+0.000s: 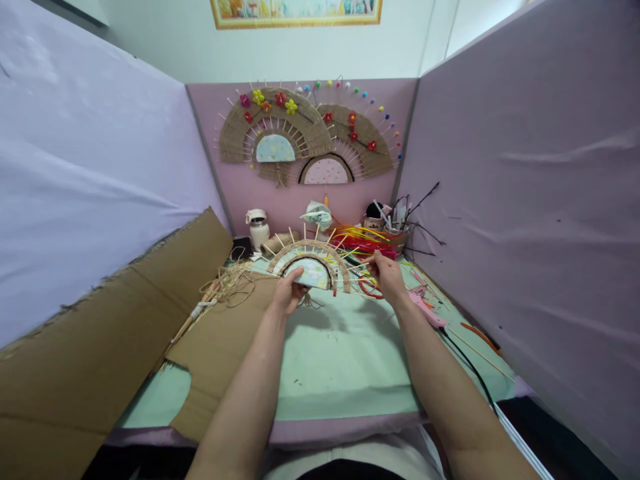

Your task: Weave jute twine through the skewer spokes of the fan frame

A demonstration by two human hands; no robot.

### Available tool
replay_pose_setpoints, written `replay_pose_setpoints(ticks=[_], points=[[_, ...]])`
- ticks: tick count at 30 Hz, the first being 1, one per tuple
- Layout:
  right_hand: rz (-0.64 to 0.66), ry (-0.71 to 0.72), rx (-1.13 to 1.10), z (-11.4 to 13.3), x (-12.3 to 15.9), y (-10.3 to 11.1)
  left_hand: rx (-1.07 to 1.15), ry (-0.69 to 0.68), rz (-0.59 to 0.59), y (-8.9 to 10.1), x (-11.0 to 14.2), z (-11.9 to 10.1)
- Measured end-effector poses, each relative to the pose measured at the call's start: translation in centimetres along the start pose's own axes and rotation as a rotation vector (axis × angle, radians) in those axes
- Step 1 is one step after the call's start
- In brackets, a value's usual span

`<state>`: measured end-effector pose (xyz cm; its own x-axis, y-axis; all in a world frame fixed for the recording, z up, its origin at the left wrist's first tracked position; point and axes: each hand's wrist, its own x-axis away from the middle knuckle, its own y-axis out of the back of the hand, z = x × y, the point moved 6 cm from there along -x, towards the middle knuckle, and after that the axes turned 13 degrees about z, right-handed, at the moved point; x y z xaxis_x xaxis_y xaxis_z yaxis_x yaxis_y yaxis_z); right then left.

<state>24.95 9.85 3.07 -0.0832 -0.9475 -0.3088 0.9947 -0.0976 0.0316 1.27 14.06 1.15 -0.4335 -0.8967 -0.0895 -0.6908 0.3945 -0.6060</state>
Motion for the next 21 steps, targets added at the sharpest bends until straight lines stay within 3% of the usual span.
replay_pose_setpoints(ticks=[4, 7, 16, 21], points=[[0.163, -0.107, -0.179, -0.6, 0.2, -1.7, 0.064, -0.015, -0.003, 0.1, 0.0, 0.0], [0.217, -0.148, -0.211, -0.7, 0.3, -2.3, 0.082, -0.022, -0.005, 0.1, -0.1, 0.0], [0.224, -0.120, -0.261, -1.0, 0.1, -2.1, 0.066, -0.059, -0.003, 0.0, -0.1, -0.1], [0.111, -0.045, -0.105, -0.5, 0.1, -1.3, 0.041, -0.094, 0.003, -0.1, -0.1, -0.2]])
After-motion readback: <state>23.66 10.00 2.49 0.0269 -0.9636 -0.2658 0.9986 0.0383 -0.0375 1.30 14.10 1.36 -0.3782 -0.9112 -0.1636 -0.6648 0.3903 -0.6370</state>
